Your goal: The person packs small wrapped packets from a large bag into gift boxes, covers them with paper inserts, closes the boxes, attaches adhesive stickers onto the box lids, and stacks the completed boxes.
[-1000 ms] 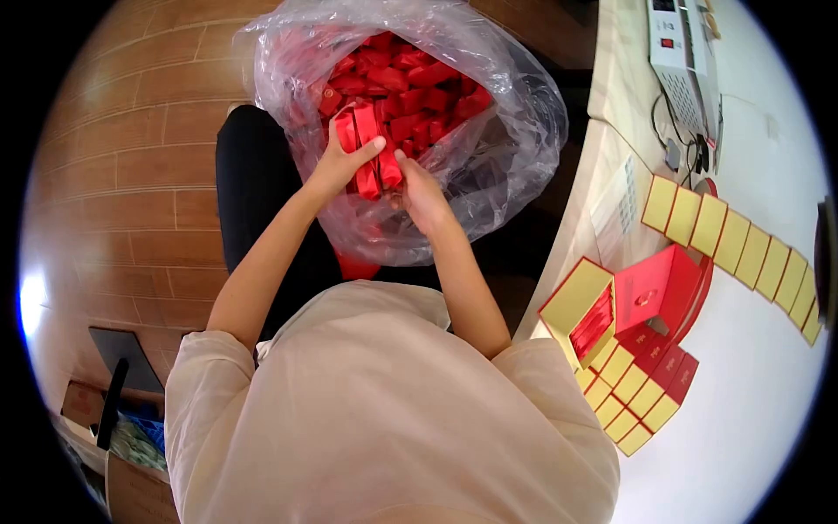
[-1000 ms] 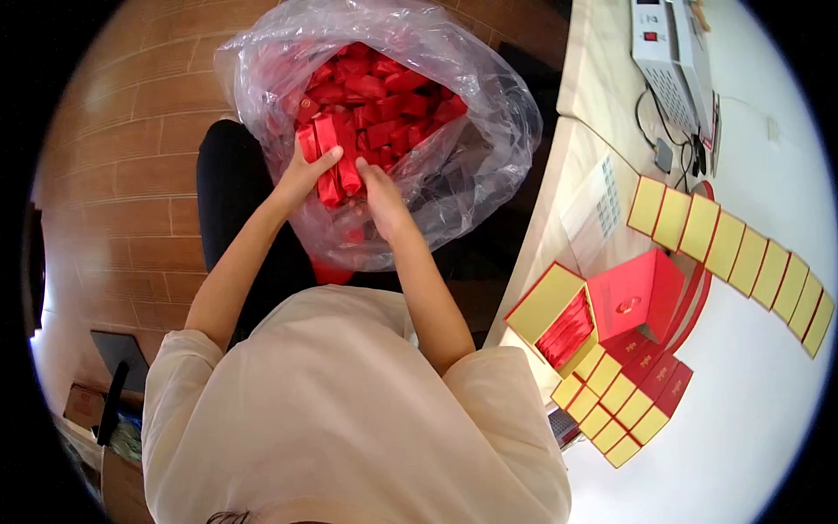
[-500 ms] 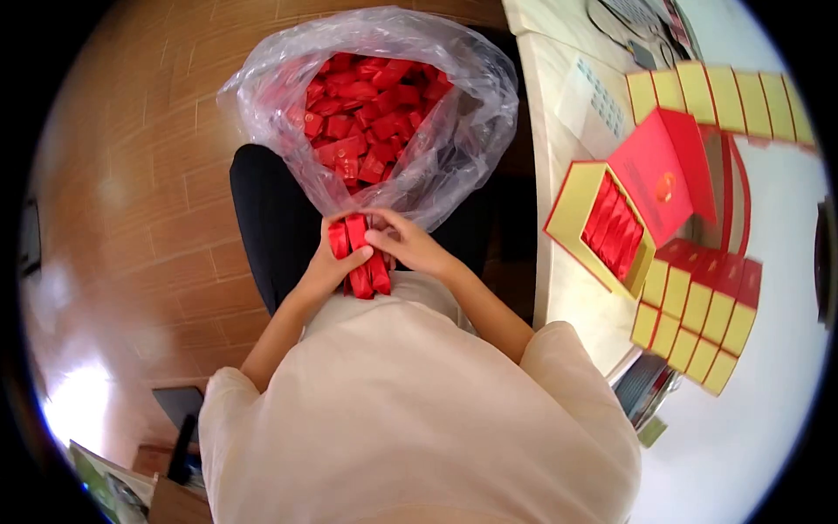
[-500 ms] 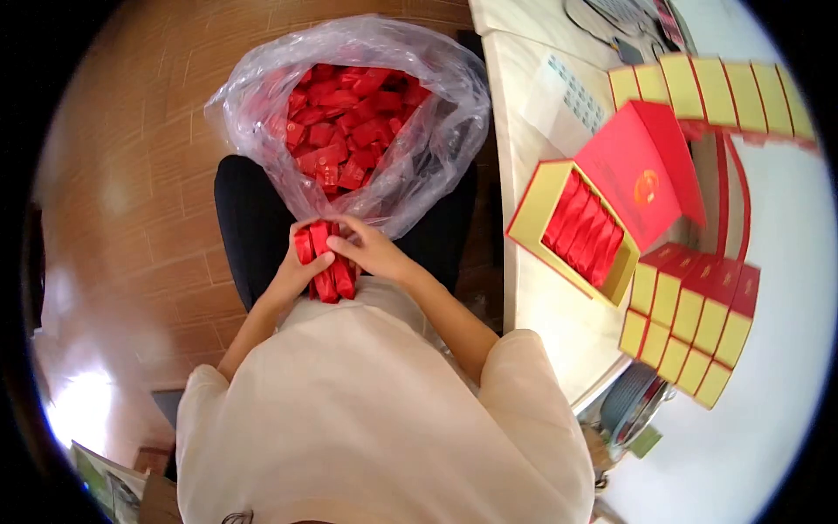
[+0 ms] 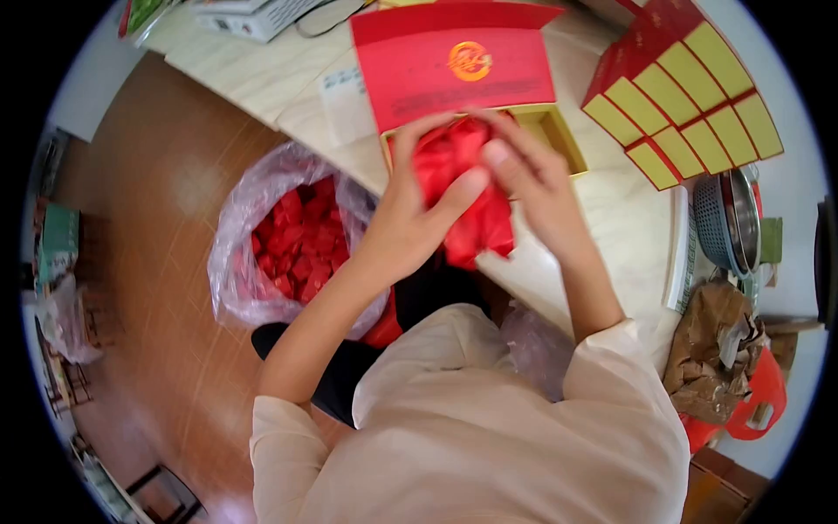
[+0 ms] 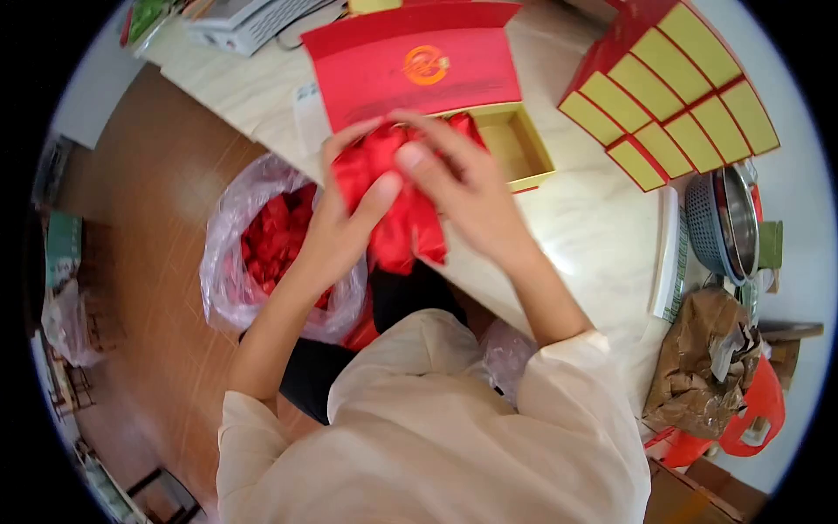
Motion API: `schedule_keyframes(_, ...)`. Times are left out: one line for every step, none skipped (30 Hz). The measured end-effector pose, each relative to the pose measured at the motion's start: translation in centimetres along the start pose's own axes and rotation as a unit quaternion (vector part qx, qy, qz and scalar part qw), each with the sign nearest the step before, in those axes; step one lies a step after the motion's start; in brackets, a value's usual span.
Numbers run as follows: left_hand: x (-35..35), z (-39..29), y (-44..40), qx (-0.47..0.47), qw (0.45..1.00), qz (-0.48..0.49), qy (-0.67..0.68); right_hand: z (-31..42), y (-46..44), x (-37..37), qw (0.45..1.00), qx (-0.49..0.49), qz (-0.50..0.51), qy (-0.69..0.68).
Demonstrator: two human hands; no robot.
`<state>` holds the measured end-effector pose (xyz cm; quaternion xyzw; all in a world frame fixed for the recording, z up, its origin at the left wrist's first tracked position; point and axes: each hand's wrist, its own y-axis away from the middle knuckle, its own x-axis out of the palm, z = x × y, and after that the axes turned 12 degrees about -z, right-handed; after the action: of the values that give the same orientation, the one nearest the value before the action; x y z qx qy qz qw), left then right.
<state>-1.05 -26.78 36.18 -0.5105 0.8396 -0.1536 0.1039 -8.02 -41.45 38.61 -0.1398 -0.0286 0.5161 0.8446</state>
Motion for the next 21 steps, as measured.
schedule_keyframes(2.2, -0.3, -1.8, -0.026, 0.998, 0.022, 0.056, 0.4, -1.0, -1.9, 1.0, -0.004, -0.028, 0.002)
schedule_keyframes(4.1, -0.1, -3.5, -0.008, 0.999, 0.037, 0.039, 0.3, -2.1, -3.6, 0.998, 0.0, -0.059, -0.001)
schedule_keyframes(5.9, 0.2, -5.2, 0.01, 0.998, 0.05, 0.021, 0.1, -3.1, -5.2, 0.996, 0.005, -0.09, -0.005)
schedule_keyframes(7.5, 0.6, -6.7, 0.016, 0.998, 0.057, 0.024, 0.2, -4.1, -6.4, 0.993, 0.01, -0.115, -0.006)
schedule_keyframes(8.9, 1.3, -8.0, 0.016, 0.998, 0.065, 0.015, -0.1, -5.0, -7.5, 0.993, 0.005, -0.122, -0.005)
schedule_keyframes(10.1, 2.1, -9.0, 0.014, 0.997, 0.073, 0.006, -0.9, -5.8, -8.5, 0.99, 0.031, -0.138, 0.001)
schedule_keyframes(11.2, 3.1, -9.8, 0.016, 0.997, 0.076, 0.008, -1.7, -6.7, -9.5, 0.987, 0.059, -0.152, 0.008)
schedule_keyframes(12.0, 4.3, -10.5, 0.023, 0.997, 0.071, -0.016, -2.8, -7.4, -10.3, 0.986, 0.079, -0.143, 0.029)
schedule_keyframes(12.6, 5.1, -10.9, 0.029, 0.997, 0.066, -0.041, -3.6, -7.6, -10.7, 0.986, 0.077, -0.144, 0.027)
schedule_keyframes(13.1, 5.9, -10.9, 0.031, 0.996, 0.06, -0.058, -4.2, -7.8, -11.0, 0.983, 0.093, -0.149, 0.05)
schedule_keyframes(13.3, 7.0, -10.9, 0.028, 0.996, 0.06, -0.06, -5.0, -8.0, -11.2, 0.979, 0.11, -0.152, 0.072)
schedule_keyframes(13.2, 7.4, -10.7, 0.053, 0.988, 0.064, -0.131, -5.7, -8.1, -11.5, 0.979, 0.131, -0.143, 0.065)
schedule_keyframes(13.1, 7.8, -10.5, 0.077, 0.974, 0.071, -0.202, -6.4, -8.0, -11.6, 0.978, 0.136, -0.145, 0.063)
schedule_keyframes(13.0, 8.2, -10.2, 0.119, 0.961, 0.057, -0.244, -7.0, -7.8, -11.5, 0.977, 0.148, -0.14, 0.055)
schedule_keyframes(12.8, 8.3, -10.0, 0.114, 0.961, 0.062, -0.245, -7.6, -7.6, -11.5, 0.977, 0.161, -0.134, 0.048)
schedule_keyframes(12.6, 8.4, -9.9, 0.115, 0.949, 0.067, -0.286, -8.1, -7.6, -11.5, 0.98, 0.137, -0.127, 0.063)
schedule_keyframes(12.3, 8.1, -9.7, 0.116, 0.936, 0.072, -0.323, -7.8, -7.6, -11.7, 0.979, 0.145, -0.129, 0.063)
schedule_keyframes(12.1, 7.6, -9.7, 0.105, 0.939, 0.073, -0.32, -7.1, -7.9, -11.8, 0.976, 0.167, -0.105, 0.091)
schedule_keyframes(11.9, 7.5, -9.9, 0.102, 0.938, 0.077, -0.321, -7.0, -8.1, -11.8, 0.972, 0.187, -0.081, 0.118)
schedule_keyframes(11.7, 7.4, -10.1, 0.087, 0.936, 0.093, -0.327, -7.2, -8.1, -11.7, 0.974, 0.17, -0.084, 0.126)
schedule_keyframes(11.6, 7.3, -10.2, 0.072, 0.934, 0.108, -0.332, -7.2, -8.1, -11.6, 0.973, 0.172, -0.084, 0.126)
